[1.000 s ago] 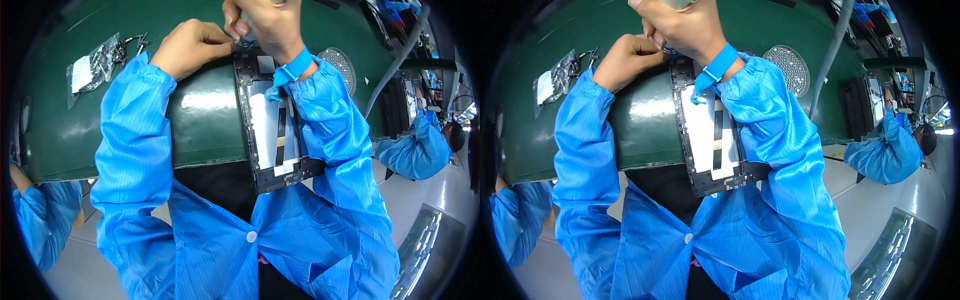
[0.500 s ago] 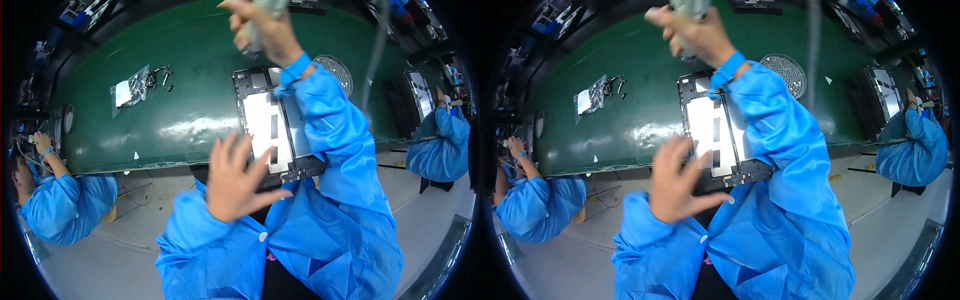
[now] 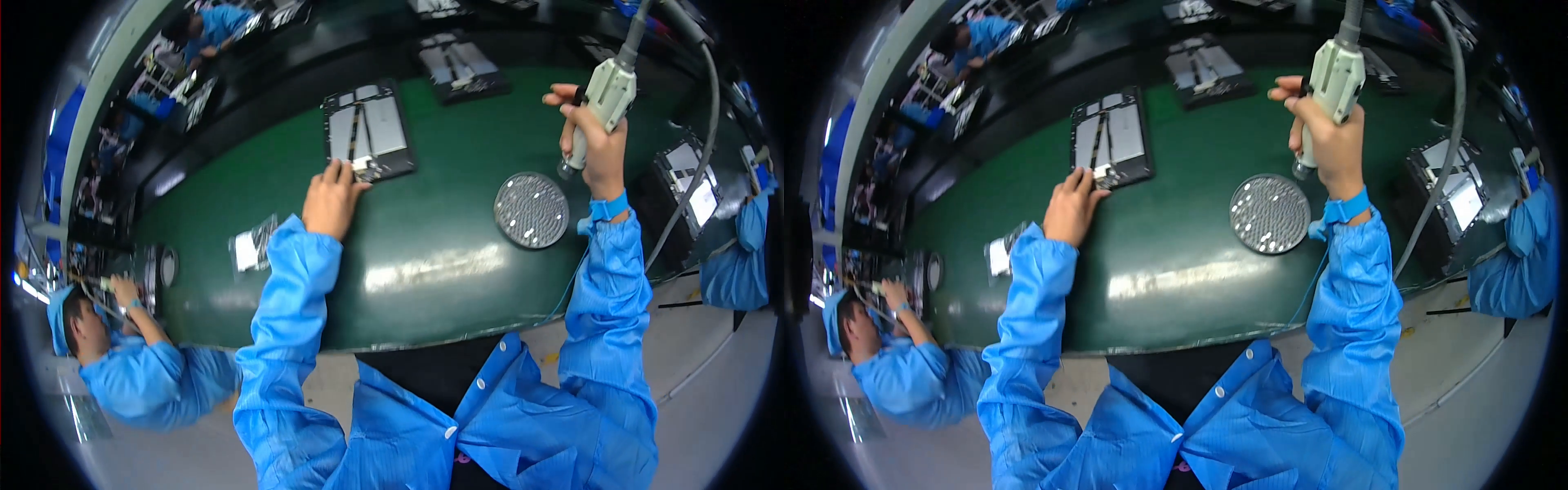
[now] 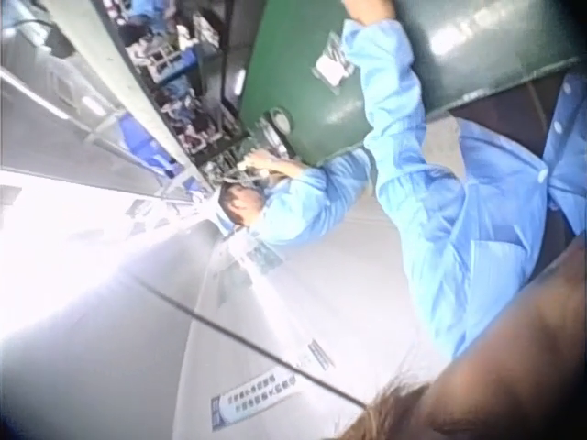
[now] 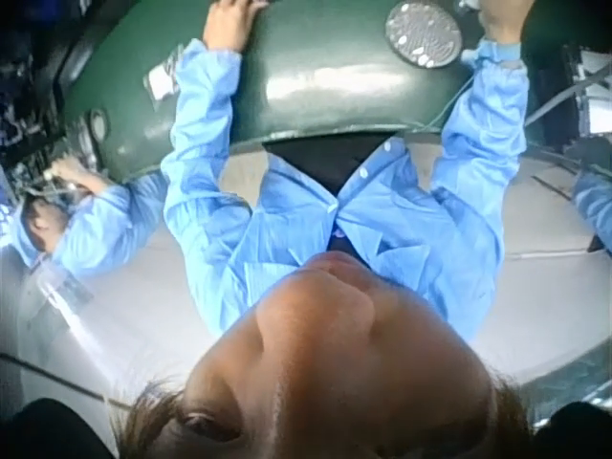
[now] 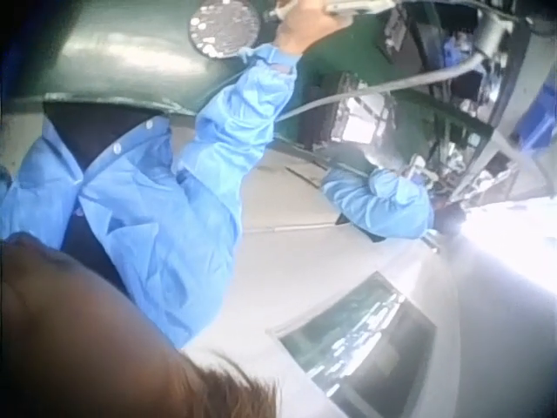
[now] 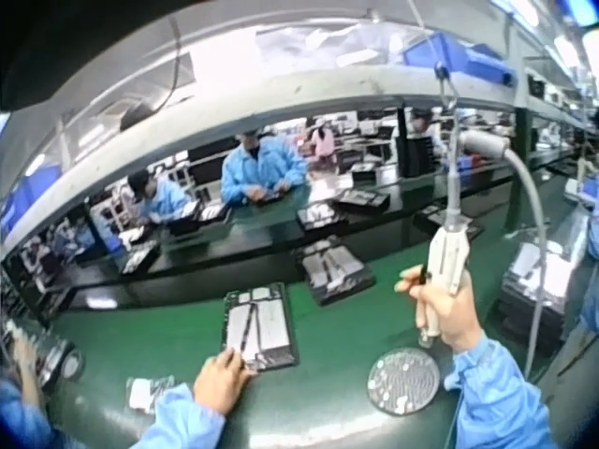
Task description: The person assembles tablet devices by placing small components onto each unit, picking screws, fastening them with an electric screwdriver, and setting the devices onto the conveyor belt.
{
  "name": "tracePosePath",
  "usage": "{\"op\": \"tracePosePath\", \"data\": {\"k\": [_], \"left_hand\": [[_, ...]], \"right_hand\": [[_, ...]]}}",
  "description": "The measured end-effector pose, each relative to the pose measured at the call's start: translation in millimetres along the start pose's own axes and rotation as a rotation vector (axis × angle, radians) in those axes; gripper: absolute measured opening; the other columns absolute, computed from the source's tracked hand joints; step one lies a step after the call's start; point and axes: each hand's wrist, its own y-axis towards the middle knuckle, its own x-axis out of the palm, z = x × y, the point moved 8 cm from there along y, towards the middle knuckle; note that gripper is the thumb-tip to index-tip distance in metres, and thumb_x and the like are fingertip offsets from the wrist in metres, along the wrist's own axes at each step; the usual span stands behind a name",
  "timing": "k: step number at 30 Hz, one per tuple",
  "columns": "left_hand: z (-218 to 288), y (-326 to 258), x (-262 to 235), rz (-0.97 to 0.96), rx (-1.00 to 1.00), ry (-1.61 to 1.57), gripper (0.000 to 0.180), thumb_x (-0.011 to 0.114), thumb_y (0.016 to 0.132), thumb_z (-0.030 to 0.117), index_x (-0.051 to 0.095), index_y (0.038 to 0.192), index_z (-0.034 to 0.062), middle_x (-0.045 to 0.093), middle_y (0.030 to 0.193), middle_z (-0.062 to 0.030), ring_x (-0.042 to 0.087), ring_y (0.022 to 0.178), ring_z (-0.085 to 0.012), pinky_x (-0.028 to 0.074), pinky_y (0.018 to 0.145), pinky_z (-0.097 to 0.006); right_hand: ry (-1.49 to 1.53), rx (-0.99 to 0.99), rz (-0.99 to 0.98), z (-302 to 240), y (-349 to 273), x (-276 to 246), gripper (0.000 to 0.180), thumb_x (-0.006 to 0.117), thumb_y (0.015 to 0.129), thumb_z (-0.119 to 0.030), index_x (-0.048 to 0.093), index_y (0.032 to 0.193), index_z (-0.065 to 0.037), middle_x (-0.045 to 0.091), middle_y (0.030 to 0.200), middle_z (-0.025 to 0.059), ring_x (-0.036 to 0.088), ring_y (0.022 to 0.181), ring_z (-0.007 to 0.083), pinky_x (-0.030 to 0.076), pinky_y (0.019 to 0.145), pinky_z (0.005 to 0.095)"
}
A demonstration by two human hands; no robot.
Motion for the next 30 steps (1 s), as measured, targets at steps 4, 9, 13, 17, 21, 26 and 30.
{"op": "tracePosePath", "data": {"k": [4, 9, 13, 17, 21, 26, 30], "left_hand": [[-90, 81, 50, 0.007, -0.025, -0.069, 0.046, 0.069, 0.093, 0.034, 0.066, 0.127, 0.0032, 0.061, 0.132, -0.0227, 0.062, 0.113, -0.0436, 0.052, 0.098, -0.045], [-61, 155, 41, 0.125, -0.161, -0.012, 0.051, 0.071, 0.08, 0.045, 0.071, 0.118, 0.0112, 0.055, 0.142, -0.0159, 0.054, 0.127, -0.038, 0.044, 0.105, -0.044], [10, 226, 94, -0.125, -0.517, -0.397, 0.082, 0.074, 0.079, 0.063, 0.059, 0.125, -0.0023, 0.057, 0.135, -0.0215, 0.06, 0.119, -0.0388, 0.051, 0.096, -0.044], [36, 263, 158, -0.414, -0.692, -0.297, 0.111, 0.078, 0.069, 0.073, 0.05, 0.135, -0.0115, 0.061, 0.133, -0.022, 0.059, 0.124, -0.0363, 0.047, 0.106, -0.043], [32, 273, 181, -0.434, -0.725, -0.721, 0.118, 0.084, 0.066, 0.068, 0.044, 0.14, -0.0149, 0.055, 0.142, -0.0222, 0.057, 0.128, -0.0366, 0.043, 0.11, -0.042], [-7, 256, 147, 0.068, -0.677, -1.024, 0.098, 0.084, 0.079, 0.035, 0.032, 0.149, -0.0111, 0.057, 0.132, -0.0315, 0.058, 0.124, -0.0338, 0.042, 0.108, -0.038], [15, 190, 65, 0.244, -0.465, -1.294, 0.079, 0.07, 0.092, 0.016, 0.026, 0.155, -0.0026, 0.059, 0.133, -0.0207, 0.06, 0.118, -0.0274, 0.048, 0.101, -0.037]], "right_hand": [[0.022, 0.0, 0.127, 5, 5, -39, 0.024, 0.061, 0.086, -0.005, 0.07, 0.106, 0.005, 0.075, 0.095, 0.0134, 0.054, 0.047, 0.0086, 0.042, 0.042, 0.0248], [0.041, 0.039, 0.293, 16, 11, -80, 0.023, 0.061, 0.088, -0.007, 0.07, 0.104, 0.006, 0.075, 0.091, 0.0124, 0.054, 0.047, 0.0083, 0.042, 0.042, 0.0245], [-0.079, 0.038, 0.23, 16, 11, -63, 0.021, 0.064, 0.089, -0.01, 0.073, 0.103, 0.002, 0.074, 0.087, 0.0074, 0.056, 0.05, 0.0072, 0.043, 0.044, 0.0239], [-0.021, 0.039, 0.171, 24, 9, -38, 0.017, 0.066, 0.089, -0.009, 0.072, 0.101, 0.002, 0.07, 0.08, 0.003, 0.056, 0.05, 0.0069, 0.043, 0.045, 0.0235], [-0.062, 0.047, 0.161, 21, 3, -30, 0.015, 0.068, 0.089, -0.008, 0.073, 0.1, 0.001, 0.065, 0.072, 0.0013, 0.056, 0.049, 0.0073, 0.042, 0.044, 0.0235], [-0.009, 0.034, 0.159, 29, 2, -12, 0.014, 0.07, 0.088, -0.008, 0.073, 0.099, 0.0, 0.065, 0.073, 0.0021, 0.055, 0.048, 0.0073, 0.042, 0.044, 0.0234], [-0.082, -0.031, 0.211, 26, 3, -43, 0.019, 0.073, 0.085, -0.01, 0.075, 0.101, 0.001, 0.07, 0.08, 0.0046, 0.054, 0.049, 0.0075, 0.041, 0.046, 0.0248]]}}
